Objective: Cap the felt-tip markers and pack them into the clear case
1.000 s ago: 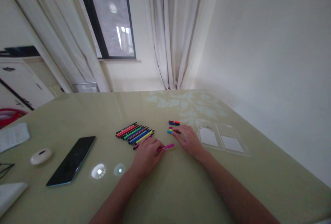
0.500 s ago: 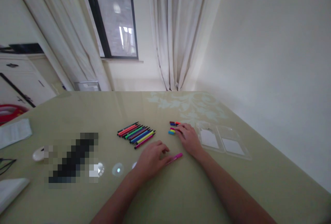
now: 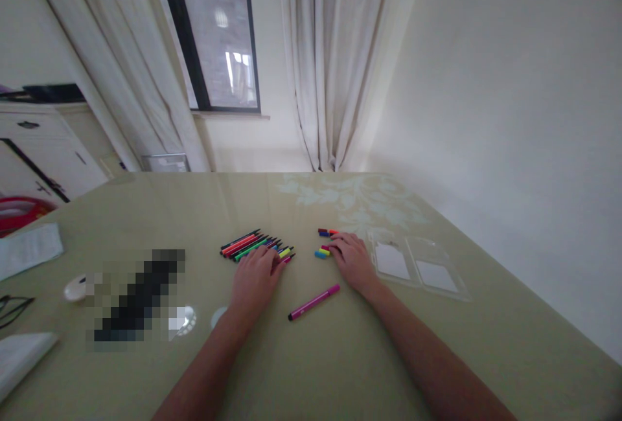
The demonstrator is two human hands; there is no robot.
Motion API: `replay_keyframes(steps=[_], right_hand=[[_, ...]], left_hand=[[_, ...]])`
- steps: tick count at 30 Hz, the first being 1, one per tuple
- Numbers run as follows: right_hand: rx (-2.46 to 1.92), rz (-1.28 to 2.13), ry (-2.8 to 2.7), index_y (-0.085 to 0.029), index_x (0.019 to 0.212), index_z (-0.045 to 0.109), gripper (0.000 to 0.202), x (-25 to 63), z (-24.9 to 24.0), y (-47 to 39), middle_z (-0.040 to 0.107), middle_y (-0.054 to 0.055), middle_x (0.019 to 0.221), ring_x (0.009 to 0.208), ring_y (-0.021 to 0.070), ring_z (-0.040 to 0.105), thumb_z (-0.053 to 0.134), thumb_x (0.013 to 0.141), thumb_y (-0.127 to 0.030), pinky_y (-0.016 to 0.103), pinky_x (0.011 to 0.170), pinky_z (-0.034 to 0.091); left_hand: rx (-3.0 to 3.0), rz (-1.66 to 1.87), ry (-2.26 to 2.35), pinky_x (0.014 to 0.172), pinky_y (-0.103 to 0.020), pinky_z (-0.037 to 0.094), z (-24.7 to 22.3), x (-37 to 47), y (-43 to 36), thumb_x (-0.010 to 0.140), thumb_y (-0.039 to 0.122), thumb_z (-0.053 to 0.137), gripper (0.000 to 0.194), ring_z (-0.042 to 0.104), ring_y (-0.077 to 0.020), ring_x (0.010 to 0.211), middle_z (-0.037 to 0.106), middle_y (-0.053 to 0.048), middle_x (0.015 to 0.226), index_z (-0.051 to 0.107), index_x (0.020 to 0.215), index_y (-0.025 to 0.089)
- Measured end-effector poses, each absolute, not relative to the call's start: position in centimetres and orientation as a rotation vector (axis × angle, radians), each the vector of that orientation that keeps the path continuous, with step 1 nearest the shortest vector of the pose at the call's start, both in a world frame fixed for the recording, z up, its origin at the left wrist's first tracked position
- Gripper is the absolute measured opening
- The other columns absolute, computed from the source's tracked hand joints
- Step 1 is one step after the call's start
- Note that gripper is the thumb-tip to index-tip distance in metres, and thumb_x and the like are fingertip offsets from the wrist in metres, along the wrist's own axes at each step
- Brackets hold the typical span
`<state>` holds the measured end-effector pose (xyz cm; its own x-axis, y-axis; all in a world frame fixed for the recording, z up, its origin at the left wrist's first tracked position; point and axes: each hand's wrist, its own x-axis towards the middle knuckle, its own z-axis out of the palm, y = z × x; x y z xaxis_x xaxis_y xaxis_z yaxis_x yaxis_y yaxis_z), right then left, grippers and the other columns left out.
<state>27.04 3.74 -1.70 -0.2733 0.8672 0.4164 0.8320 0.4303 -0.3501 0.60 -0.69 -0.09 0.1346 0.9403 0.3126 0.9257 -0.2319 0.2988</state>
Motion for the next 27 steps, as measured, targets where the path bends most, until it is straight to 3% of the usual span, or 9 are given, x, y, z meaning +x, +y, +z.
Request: replay_keyframes(steps=[8, 14, 27], right_hand=[[-1.411, 0.053, -2.124, -0.022, 0.099, 0.077, 0.014, 27.1, -1.6, 3.7, 0.072, 0.009, 0.119, 0.115, 0.0282, 0.06, 0.063, 0.098, -0.024, 0.045, 0.097, 0.044], [-1.207, 0.156, -2.064, -0.022, 0.116, 0.072, 0.021, 26.8, -0.5, 2.9, 0.075, 0.009, 0.114, 0.109, 0.0254, 0.066, 0.058, 0.102, -0.029, 0.042, 0.098, 0.047], [-1.046, 0.173, -2.064, -0.026, 0.11, 0.076, 0.024, 25.6, 0.1, 1.2, 0.078, 0.007, 0.103, 0.1, 0.0233, 0.071, 0.056, 0.104, -0.037, 0.04, 0.096, 0.053]], left_hand=[[2.399, 0.648, 1.855, 0.084, -0.038, 0.044, -0.4, 1.0, -0.8, 0.097, 0.032, 0.061, 0.015, 0.062, -0.0276, 0.095, 0.067, -0.007, 0.096, 0.068, 0.089, 0.021], [2.4, 0.894, 1.713, 0.083, -0.038, 0.042, -0.1, 1.4, -0.8, 0.099, 0.029, 0.059, 0.01, 0.064, -0.0262, 0.096, 0.072, -0.005, 0.099, 0.066, 0.095, 0.023], [2.382, 1.065, 1.575, 0.086, -0.037, 0.043, 0.4, 1.5, -1.0, 0.096, 0.032, 0.066, 0.007, 0.067, -0.0234, 0.095, 0.075, -0.002, 0.098, 0.067, 0.097, 0.025]])
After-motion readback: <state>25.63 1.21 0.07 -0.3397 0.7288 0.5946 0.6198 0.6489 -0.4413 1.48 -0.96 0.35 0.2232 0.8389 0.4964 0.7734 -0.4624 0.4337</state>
